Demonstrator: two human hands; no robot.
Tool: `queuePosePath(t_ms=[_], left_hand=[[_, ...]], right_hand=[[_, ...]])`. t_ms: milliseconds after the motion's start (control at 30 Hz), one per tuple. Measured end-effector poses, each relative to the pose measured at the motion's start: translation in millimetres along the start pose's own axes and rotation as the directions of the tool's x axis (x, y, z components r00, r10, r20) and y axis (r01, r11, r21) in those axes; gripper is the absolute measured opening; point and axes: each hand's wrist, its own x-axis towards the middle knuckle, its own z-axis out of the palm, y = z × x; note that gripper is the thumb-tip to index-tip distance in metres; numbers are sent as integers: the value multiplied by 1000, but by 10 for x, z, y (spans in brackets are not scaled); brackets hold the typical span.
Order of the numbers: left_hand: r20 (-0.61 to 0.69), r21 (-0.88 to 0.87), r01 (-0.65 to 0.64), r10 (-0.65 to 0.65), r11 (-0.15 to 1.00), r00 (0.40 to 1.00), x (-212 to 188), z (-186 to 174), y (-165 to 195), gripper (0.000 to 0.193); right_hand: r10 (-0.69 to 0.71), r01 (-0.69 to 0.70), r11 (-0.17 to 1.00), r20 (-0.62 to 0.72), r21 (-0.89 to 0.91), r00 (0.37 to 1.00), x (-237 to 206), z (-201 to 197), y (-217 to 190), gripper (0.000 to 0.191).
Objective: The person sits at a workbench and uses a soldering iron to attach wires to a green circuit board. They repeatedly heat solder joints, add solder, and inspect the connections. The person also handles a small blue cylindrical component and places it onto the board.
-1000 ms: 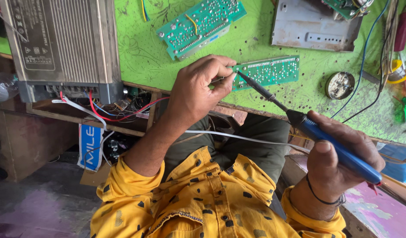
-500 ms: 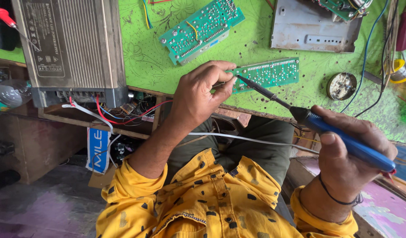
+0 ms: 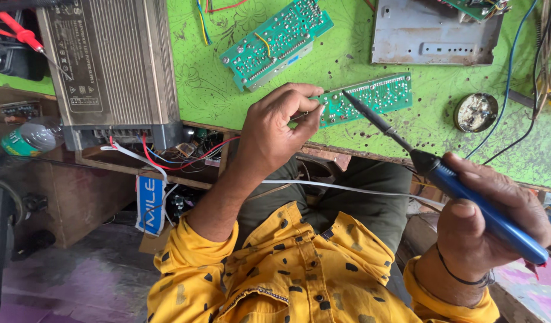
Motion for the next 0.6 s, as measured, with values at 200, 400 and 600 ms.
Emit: queuePosePath(t_ms=[200,400,600], left_hand=[[-8,-51,42,-43,998,999,-19,26,-1,17],[-18,53,-70,71,996,997,-41,-4,28,37],[-16,146,44,-42,988,999,-173,-74,124,64]], right_hand=[[30,-30,999,-22,38,999,-100,-33,49,53],[-31,38,996,-82,82,996,-113,-78,86,58],[-13,17,998,-73,59,997,-181,-156,9,57]])
